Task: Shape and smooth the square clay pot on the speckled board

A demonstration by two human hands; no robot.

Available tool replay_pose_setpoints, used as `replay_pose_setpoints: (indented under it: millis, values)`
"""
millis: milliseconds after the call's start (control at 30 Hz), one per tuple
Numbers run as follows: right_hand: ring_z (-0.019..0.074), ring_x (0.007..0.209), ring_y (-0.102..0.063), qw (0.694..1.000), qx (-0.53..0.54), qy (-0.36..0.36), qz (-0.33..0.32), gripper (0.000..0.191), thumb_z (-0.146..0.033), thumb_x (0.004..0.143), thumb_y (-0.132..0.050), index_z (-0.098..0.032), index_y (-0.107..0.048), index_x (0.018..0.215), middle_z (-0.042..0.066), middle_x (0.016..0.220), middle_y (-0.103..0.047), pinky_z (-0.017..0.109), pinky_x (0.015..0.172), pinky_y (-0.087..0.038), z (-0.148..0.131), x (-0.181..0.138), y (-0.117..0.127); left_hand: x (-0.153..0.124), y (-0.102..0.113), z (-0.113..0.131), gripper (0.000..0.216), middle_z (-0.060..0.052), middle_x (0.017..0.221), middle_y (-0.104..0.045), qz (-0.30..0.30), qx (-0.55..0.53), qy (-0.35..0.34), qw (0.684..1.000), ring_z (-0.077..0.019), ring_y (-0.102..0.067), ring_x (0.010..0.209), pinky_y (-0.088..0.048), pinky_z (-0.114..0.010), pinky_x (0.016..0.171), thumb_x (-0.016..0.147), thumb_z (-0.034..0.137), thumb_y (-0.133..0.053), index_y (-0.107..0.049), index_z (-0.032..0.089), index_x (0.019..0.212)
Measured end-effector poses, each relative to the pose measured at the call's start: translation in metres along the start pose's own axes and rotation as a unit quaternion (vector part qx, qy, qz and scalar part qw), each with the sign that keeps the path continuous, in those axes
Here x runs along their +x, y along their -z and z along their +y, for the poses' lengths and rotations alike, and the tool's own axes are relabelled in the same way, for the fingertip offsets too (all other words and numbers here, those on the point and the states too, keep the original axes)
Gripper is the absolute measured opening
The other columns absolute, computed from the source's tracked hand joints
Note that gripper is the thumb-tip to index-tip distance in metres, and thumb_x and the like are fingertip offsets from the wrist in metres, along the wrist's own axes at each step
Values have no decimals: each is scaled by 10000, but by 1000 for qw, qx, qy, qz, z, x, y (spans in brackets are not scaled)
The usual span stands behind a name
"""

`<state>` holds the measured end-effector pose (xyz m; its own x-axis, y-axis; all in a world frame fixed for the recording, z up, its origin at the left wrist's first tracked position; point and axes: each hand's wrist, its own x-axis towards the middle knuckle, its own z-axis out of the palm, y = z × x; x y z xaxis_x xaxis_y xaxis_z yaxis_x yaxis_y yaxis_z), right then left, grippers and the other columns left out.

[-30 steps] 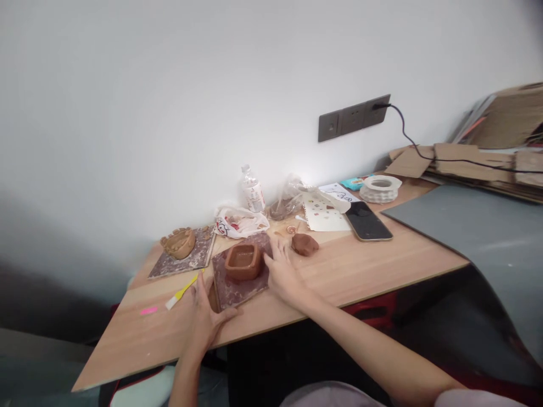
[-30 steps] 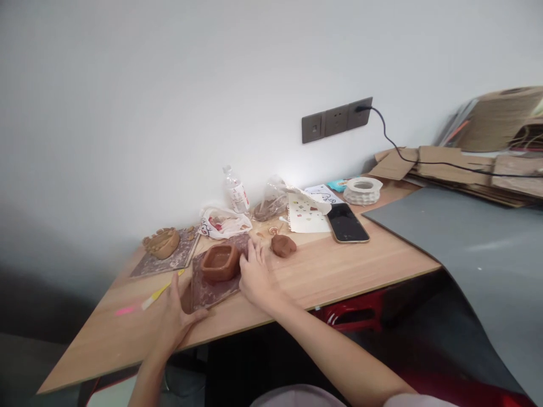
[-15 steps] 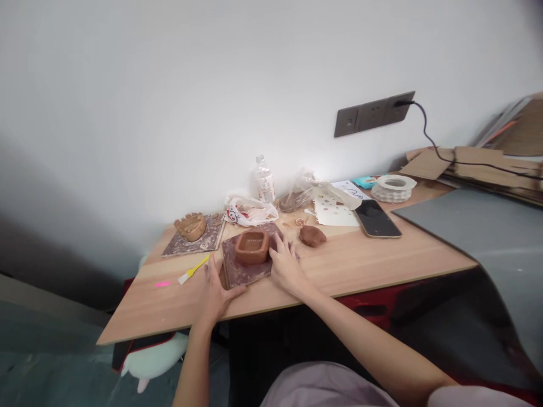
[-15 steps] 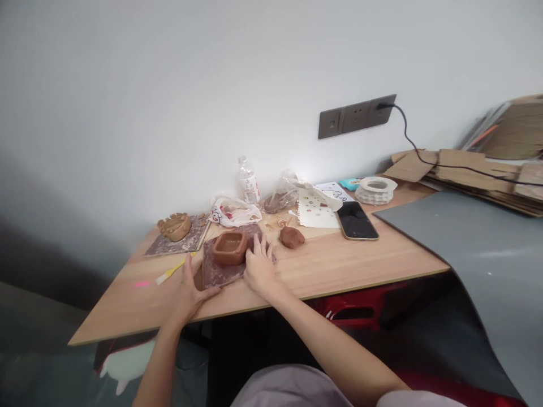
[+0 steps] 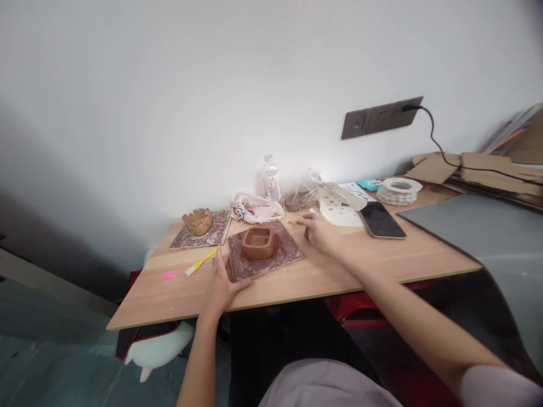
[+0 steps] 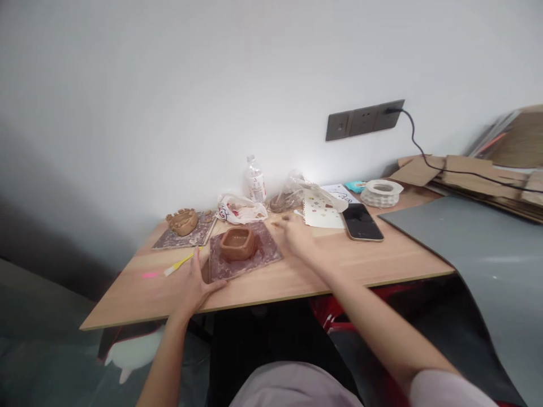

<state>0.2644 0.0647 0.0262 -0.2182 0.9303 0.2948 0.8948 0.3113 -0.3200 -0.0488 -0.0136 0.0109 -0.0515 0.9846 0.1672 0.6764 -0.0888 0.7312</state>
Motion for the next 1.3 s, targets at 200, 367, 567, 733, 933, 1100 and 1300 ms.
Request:
replay_pose_setpoints:
  millis: [200, 367, 567, 733, 933, 1100, 1300]
  values:
    - [214, 846, -589, 989, -33, 100, -100, 298, -239, 875, -538, -241, -759, 1075, 91, 969, -633, 311, 759, -459, 73, 58, 32, -2, 1, 1, 1243, -209, 1549, -362, -4, -7, 18, 1000, -380, -179, 1508, -214, -593, 1187, 617, 428, -823, -43, 192, 1556]
    - [213, 866, -564, 974, -42, 167, -147, 291, -341, 920, -513, -254, -778, 999, 88, 952, -601, 307, 755, -434, 84, 64, 21, -2, 2, 1, 1270, -195, 1527, -404, -16, -14, 35, 999, -381, -204, 1502, -226, -594, 1184, 601, 441, -825, -22, 208, 1557]
    - [239, 942, -537, 966, -51, 200, -155, 308, -362, 927, -506, -249, -780, 1010, 105, 994, -591, 315, 757, -416, 97, 68, 17, -1, 0, -6, 1255, -189, 1507, -429, -6, -25, 18, 999, -385, -253, 1486, -234, -603, 1179, 603, 449, -827, -40, 234, 1556]
    - [248, 978, -502, 962, -68, 218, -152, 331, -279, 933, -473, -274, -761, 1095, 107, 1003, -575, 326, 784, -399, 101, 67, 15, 0, -1, -7, 1263, -195, 1522, -411, -11, -24, 18, 999, -384, -244, 1489, -238, -607, 1175, 609, 460, -822, -21, 230, 1557]
    - [262, 991, -481, 962, -76, 228, -129, 304, -270, 940, -489, -282, -763, 1072, 121, 1042, -573, 349, 802, -393, 92, 64, 16, -1, 1, -3, 1271, -192, 1530, -405, -21, -25, 31, 999, -367, -240, 1495, -234, -582, 1185, 617, 454, -818, 4, 219, 1559]
    - [263, 990, -492, 964, -78, 225, -116, 276, -234, 922, -522, -259, -761, 1058, 119, 1018, -575, 353, 818, -401, 89, 65, 13, -1, 1, -3, 1282, -190, 1528, -411, -29, -26, 34, 999, -354, -233, 1499, -223, -566, 1192, 620, 435, -820, 26, 216, 1558]
    - [280, 1031, -491, 965, -83, 228, -95, 332, -210, 925, -507, -249, -724, 1173, 132, 1089, -558, 401, 886, -407, 77, 62, 33, -1, -1, -8, 1221, -181, 1545, -371, -10, -35, -1, 999, -363, -266, 1485, -232, -577, 1185, 612, 435, -825, -67, 251, 1552]
